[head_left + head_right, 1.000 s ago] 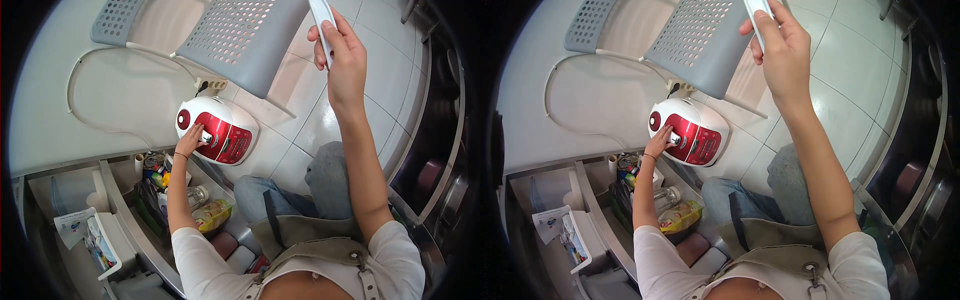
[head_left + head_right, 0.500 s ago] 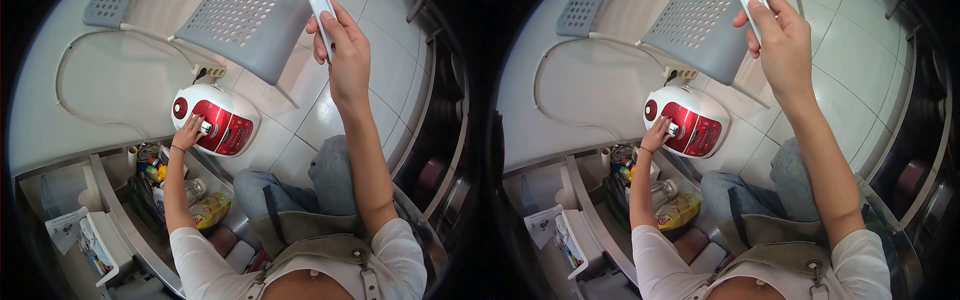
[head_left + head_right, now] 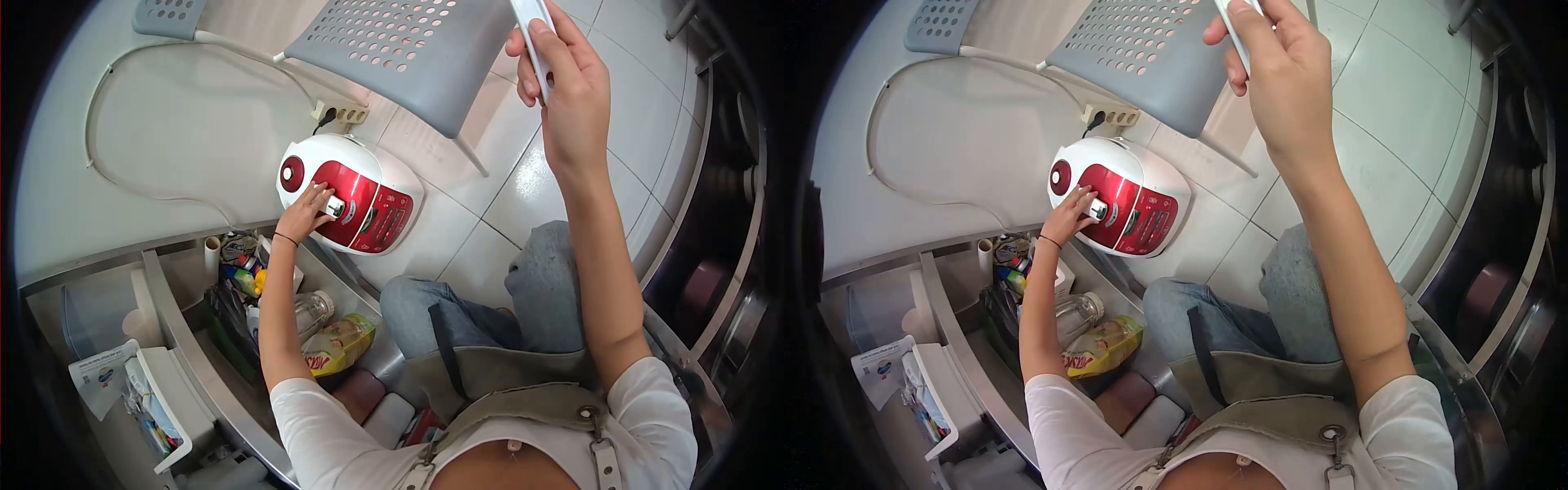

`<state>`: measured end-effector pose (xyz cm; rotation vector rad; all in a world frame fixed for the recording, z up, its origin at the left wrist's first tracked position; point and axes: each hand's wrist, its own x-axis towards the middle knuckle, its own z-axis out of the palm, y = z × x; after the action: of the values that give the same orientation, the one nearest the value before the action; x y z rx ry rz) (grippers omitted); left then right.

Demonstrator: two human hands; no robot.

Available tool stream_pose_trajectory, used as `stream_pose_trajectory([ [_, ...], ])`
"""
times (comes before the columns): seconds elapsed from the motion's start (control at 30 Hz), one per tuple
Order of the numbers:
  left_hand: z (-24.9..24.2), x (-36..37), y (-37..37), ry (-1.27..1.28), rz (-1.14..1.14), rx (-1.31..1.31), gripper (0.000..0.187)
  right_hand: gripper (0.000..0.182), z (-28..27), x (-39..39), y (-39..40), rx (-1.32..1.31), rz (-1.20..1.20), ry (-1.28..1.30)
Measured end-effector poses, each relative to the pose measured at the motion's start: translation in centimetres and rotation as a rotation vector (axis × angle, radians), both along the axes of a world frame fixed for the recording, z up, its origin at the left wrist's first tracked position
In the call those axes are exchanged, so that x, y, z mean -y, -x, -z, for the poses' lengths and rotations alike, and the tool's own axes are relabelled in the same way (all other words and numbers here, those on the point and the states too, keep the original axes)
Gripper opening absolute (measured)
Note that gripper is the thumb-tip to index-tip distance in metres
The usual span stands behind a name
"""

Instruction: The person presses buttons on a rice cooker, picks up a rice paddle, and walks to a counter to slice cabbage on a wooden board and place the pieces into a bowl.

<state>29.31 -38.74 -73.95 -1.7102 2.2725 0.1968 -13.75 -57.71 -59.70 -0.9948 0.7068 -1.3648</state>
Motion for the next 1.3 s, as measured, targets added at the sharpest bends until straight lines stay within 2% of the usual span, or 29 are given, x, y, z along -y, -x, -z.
stream_pose_trajectory([
  [0.1,-1.1,0.2,1.5,-0.015,-0.243,-0.145,0.077,0.040,0.0,0.3,0.0,-0.013,0.018,-0.020],
  [0.13,-0.6,0.4,1.9,-0.015,-0.247,-0.145,0.077,0.040,0.0,0.5,-0.1,-0.022,0.031,-0.013],
  [0.2,0.3,0.8,2.6,0.077,-0.342,-0.330,0.080,0.041,0.3,0.5,-0.5,-0.031,0.037,-0.012],
  [0.23,1.7,0.9,1.6,0.083,-0.169,-0.175,0.078,0.040,0.5,0.6,-0.8,-0.029,0.040,-0.020],
  [0.27,2.5,0.8,1.5,0.084,-0.180,-0.179,0.078,0.040,0.6,0.7,-1.1,-0.029,0.040,-0.025],
  [0.4,6.2,0.5,1.8,0.354,-0.481,-0.216,0.068,0.040,0.9,0.5,-2.4,-0.035,-0.007,-0.029],
  [0.47,7.6,0.4,3.2,0.539,-0.656,-0.265,0.069,0.039,1.1,0.6,-2.9,-0.043,-0.006,-0.043],
  [0.57,8.9,0.4,4.0,0.651,-0.801,-0.370,0.072,0.040,1.2,0.5,-3.4,-0.031,-0.004,-0.058],
  [0.97,8.3,0.0,2.8,0.555,-0.662,-0.402,0.070,0.038,1.6,-0.5,-4.7,-0.006,0.013,0.017],
  [1.07,8.2,-0.2,2.9,0.567,-0.647,-0.427,0.064,0.038,1.4,-0.6,-4.6,-0.016,-0.043,0.003],
  [1.13,8.0,-0.2,3.1,0.554,-0.611,-0.411,0.058,0.039,1.4,-0.8,-4.9,-0.009,0.017,0.023],
  [1.17,7.9,-0.3,3.3,0.572,-0.577,-0.326,0.051,0.039,1.3,-0.7,-4.8,-0.009,0.016,0.026],
  [1.2,7.8,0.0,3.5,0.574,-0.577,-0.327,0.051,0.039,1.2,-0.6,-4.5,-0.007,-0.014,0.009],
  [1.27,7.7,0.2,3.9,0.652,-0.591,-0.435,0.045,0.039,1.6,-0.5,-4.1,-0.005,-0.047,-0.013],
  [1.3,8.0,0.5,4.6,0.756,-0.638,-0.415,0.038,0.041,2.2,-0.4,-4.0,-0.044,-0.038,0.059],
])
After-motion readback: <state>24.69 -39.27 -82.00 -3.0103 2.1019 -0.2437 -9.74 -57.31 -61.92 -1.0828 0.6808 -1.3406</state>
